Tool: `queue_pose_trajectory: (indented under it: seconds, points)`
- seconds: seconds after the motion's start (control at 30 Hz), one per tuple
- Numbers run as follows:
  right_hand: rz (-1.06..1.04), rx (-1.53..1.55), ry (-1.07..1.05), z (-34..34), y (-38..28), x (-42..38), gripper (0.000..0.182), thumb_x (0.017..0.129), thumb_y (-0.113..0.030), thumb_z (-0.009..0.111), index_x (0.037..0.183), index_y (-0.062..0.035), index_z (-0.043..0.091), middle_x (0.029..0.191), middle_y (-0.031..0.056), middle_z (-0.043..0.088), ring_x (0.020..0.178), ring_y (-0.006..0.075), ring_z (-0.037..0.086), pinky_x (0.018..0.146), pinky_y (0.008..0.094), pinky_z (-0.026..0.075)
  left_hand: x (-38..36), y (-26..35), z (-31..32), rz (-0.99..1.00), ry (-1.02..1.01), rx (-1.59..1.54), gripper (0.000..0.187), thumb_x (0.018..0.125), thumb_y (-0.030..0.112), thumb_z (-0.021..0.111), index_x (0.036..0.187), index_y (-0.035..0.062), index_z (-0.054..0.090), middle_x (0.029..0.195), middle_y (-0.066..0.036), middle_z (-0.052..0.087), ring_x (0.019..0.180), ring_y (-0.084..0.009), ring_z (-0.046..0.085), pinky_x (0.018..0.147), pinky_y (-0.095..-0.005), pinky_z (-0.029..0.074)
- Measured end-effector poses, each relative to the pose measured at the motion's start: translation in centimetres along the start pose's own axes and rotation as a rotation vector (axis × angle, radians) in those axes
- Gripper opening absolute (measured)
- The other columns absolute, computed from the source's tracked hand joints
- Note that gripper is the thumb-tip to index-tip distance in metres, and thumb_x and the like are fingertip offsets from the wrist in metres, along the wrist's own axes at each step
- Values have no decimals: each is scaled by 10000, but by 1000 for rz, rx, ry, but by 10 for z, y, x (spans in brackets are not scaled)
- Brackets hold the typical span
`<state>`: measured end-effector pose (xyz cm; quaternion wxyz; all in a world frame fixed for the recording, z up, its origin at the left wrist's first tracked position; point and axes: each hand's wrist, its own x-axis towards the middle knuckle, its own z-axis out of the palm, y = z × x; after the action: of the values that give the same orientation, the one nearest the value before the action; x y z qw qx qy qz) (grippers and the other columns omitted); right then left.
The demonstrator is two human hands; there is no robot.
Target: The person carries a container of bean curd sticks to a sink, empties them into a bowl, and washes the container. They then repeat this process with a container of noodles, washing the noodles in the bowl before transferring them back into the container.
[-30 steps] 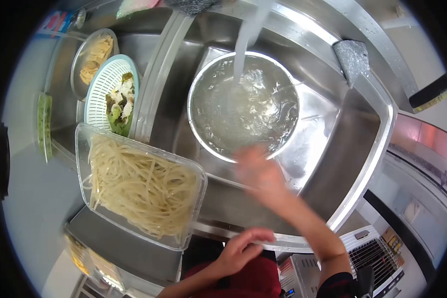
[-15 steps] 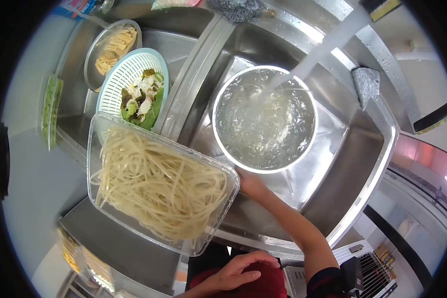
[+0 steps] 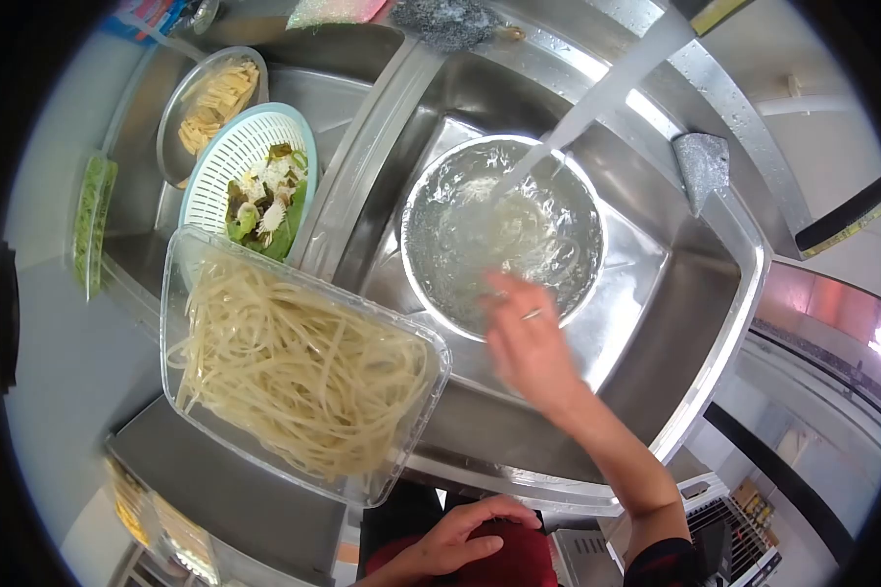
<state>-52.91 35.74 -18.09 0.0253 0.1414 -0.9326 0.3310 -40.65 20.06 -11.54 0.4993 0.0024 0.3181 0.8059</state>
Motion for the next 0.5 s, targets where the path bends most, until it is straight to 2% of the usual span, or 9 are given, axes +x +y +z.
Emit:
queue_pose_trajectory:
  seconds: [0.07, 0.13, 0.2, 0.23, 0.3, 0.33, 0.4, 0.43, 0.5]
  points:
    - [60, 266, -221, 50, 2, -25, 323, 654, 0, 523, 976, 3, 490, 1089, 151, 458, 1000, 278, 438, 849, 366, 362, -1, -1, 0, 26, -40, 31, 352, 791, 121, 450, 1118, -3, 411, 1084, -110, 468, 1043, -192, 425, 909, -311, 295]
    - [314, 728, -398, 76, -17, -30, 417, 709, -60, 505, 1111, 4, 414, 1160, 148, 416, 1061, 270, 413, 891, 347, 335, -1, -1, 1, 62, -89, 66, 355, 797, 105, 443, 1138, 15, 399, 1089, -97, 471, 1036, -186, 435, 899, -299, 307]
    - [433, 826, -426, 136, -2, -45, 516, 753, -114, 494, 1218, -5, 297, 1212, 179, 354, 1122, 275, 358, 923, 346, 305, -1, 0, 3, 20, -122, 66, 355, 796, 108, 453, 1135, 17, 402, 1102, -97, 455, 1043, -188, 429, 903, -296, 304]
    - [432, 828, -426, 154, -3, -35, 516, 753, -114, 494, 1218, -5, 297, 1212, 179, 354, 1122, 275, 358, 923, 346, 305, 0, 1, 4, 20, -120, 67, 355, 796, 108, 453, 1135, 17, 402, 1102, -97, 455, 1043, -188, 429, 903, -296, 304]
    - [193, 969, 91, 183, 2, 2, 541, 777, -141, 456, 1256, -13, 238, 1237, 222, 297, 1145, 313, 318, 934, 355, 294, 2, 0, 3, 45, -106, 123, 352, 800, 116, 452, 1135, 21, 402, 1110, -96, 447, 1049, -181, 422, 908, -295, 299]
    - [192, 974, 91, 189, 7, 15, 541, 777, -141, 456, 1256, -13, 238, 1237, 222, 297, 1145, 313, 318, 934, 355, 294, 1, 0, 2, 44, -101, 125, 352, 800, 116, 452, 1135, 21, 402, 1110, -96, 447, 1049, -181, 422, 908, -295, 299]
    - [288, -165, -15, 195, 13, 30, 521, 775, -163, 415, 1247, -11, 255, 1209, 251, 310, 1129, 338, 328, 933, 363, 295, -5, 0, -1, 19, -2, 80, 356, 801, 117, 446, 1138, 14, 396, 1105, -101, 449, 1055, -184, 417, 915, -301, 294]
    - [297, -163, -13, 197, 15, 23, 521, 775, -163, 415, 1247, -11, 255, 1209, 251, 310, 1129, 338, 328, 933, 363, 295, -8, 1, -3, 10, -5, 80, 356, 801, 117, 446, 1138, 14, 396, 1105, -101, 449, 1055, -184, 417, 915, -301, 294]
    - [70, -337, -263, 193, 21, 1, 519, 774, -200, 394, 1236, -2, 266, 1194, 242, 329, 1105, 347, 351, 924, 362, 305, -8, 2, -6, 69, 8, -111, 368, 800, 126, 443, 1143, 2, 387, 1100, -110, 450, 1055, -192, 419, 918, -308, 292]
